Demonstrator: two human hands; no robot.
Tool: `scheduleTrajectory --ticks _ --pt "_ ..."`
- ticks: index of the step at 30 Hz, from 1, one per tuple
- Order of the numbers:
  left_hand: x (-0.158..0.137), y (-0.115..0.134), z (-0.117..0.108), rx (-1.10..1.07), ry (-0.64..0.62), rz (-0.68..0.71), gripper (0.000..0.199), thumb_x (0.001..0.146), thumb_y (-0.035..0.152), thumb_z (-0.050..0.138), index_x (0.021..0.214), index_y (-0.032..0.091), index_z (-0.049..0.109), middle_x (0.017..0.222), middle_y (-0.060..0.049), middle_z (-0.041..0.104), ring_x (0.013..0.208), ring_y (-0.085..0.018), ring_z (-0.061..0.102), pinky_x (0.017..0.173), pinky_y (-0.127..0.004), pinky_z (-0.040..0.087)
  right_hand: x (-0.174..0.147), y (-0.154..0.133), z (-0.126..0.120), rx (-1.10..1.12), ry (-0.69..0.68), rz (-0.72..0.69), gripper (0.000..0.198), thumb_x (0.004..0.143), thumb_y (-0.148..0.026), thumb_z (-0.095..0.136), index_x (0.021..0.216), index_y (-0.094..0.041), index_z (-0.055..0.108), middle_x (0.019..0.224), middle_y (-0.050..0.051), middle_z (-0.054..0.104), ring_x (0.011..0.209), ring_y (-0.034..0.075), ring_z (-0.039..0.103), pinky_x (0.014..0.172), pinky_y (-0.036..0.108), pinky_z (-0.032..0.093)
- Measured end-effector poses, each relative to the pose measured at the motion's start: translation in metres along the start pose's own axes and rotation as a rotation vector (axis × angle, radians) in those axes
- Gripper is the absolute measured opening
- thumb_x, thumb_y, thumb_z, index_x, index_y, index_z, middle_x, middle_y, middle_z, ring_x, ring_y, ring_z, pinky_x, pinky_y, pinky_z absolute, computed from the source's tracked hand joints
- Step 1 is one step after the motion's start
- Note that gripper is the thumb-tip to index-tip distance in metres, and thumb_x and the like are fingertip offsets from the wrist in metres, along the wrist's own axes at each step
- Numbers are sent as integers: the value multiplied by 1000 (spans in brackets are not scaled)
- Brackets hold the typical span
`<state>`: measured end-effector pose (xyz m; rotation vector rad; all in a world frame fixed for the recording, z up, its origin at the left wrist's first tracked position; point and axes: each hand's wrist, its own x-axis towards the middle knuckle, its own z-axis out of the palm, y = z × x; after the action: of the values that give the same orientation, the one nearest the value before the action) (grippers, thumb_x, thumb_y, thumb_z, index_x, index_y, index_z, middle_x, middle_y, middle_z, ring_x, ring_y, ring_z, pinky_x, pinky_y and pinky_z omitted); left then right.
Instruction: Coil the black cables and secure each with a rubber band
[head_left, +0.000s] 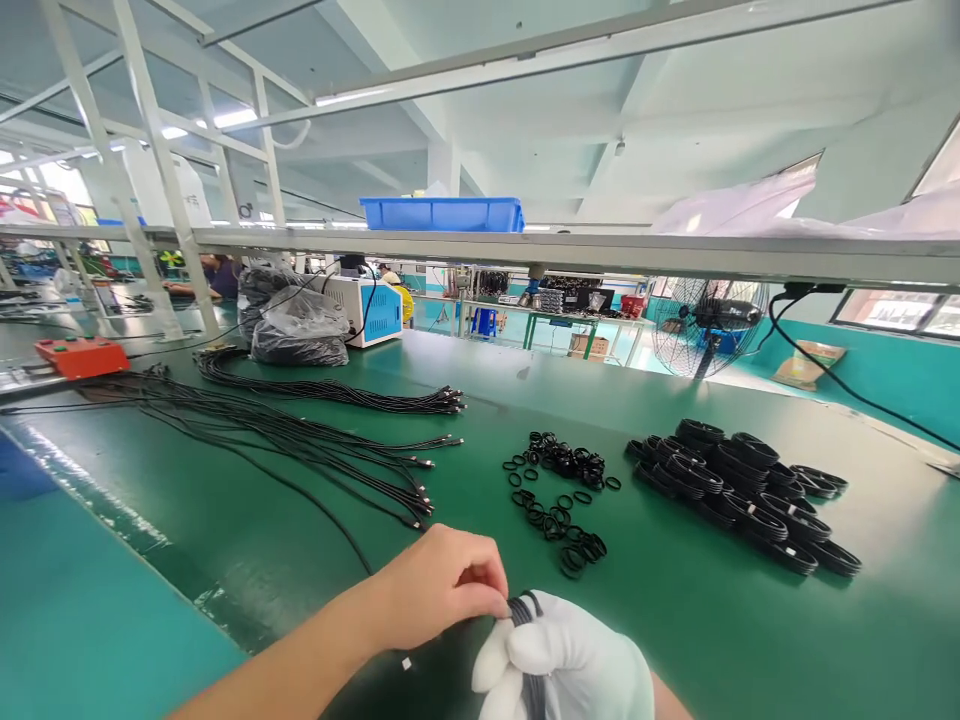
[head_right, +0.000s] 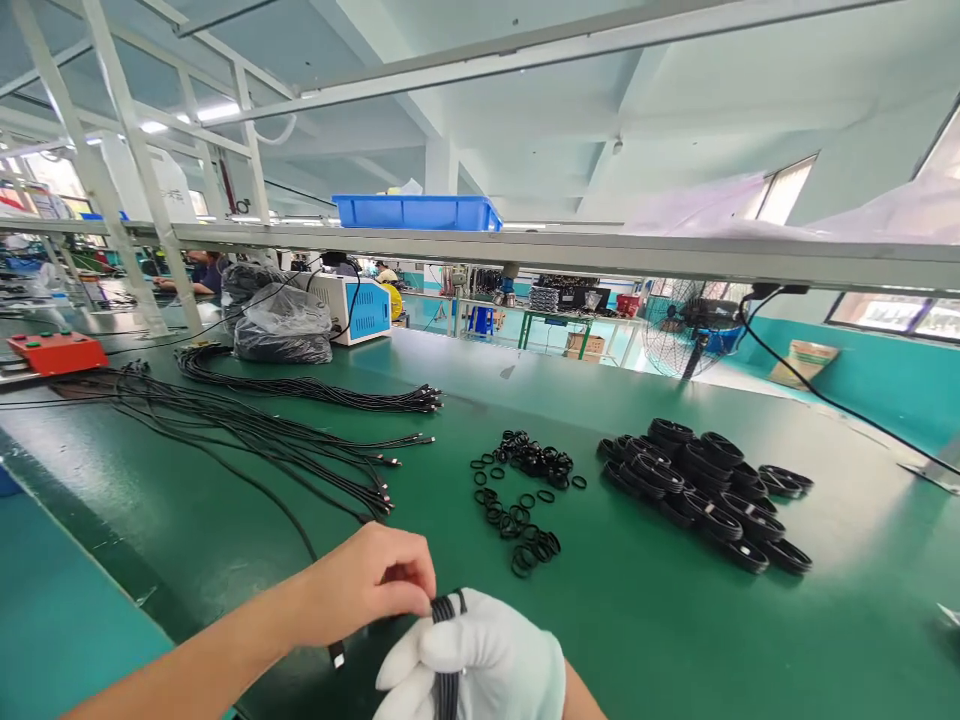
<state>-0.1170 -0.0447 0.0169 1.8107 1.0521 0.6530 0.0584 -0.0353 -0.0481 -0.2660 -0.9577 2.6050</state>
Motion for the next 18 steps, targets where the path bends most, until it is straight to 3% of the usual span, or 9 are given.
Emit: scheduleTrajectory --ticks 3,8,11,14,18 --pt "3 -9 16 -351 -35 -112 18 78 33 58 86 19 50 65 8 45 45 -4 35 42 -17 29 -2 0 -2 -17 -38 -43 32 66 -32 68 85 -6 70 74 12 71 69 20 68 63 29 50" --pt "10 -17 51 -741 97 34 37 71 48 65 80 18 45 59 10 36 43 -3 21 37 -16 15 -7 -4 -2 -122 24 -128 32 56 -37 74 69 -7 71 59 8 67 50 14 60 47 20 43" --pt "6 -4 55 -607 184 53 28 80 45 57 82 18 48 55 9 37 46 -5 28 41 -16 23 -12 -13 4 -159 97 -183 33 55 -40 74 62 -8 71 53 6 63 48 12 57 47 20 41" --pt "-1 12 53 -374 235 28 12 79 25 57 87 17 51 69 4 50 61 -8 43 57 -19 38 -19 -26 10 -314 89 -170 34 56 -40 75 64 -8 70 54 4 62 52 12 56 54 22 43" --pt "-4 15 59 -214 317 16 14 69 12 57 78 19 48 69 3 51 61 -10 46 59 -21 40 -35 -43 14 -538 12 -5 31 77 -39 64 91 -11 64 86 3 64 77 15 60 72 31 49"
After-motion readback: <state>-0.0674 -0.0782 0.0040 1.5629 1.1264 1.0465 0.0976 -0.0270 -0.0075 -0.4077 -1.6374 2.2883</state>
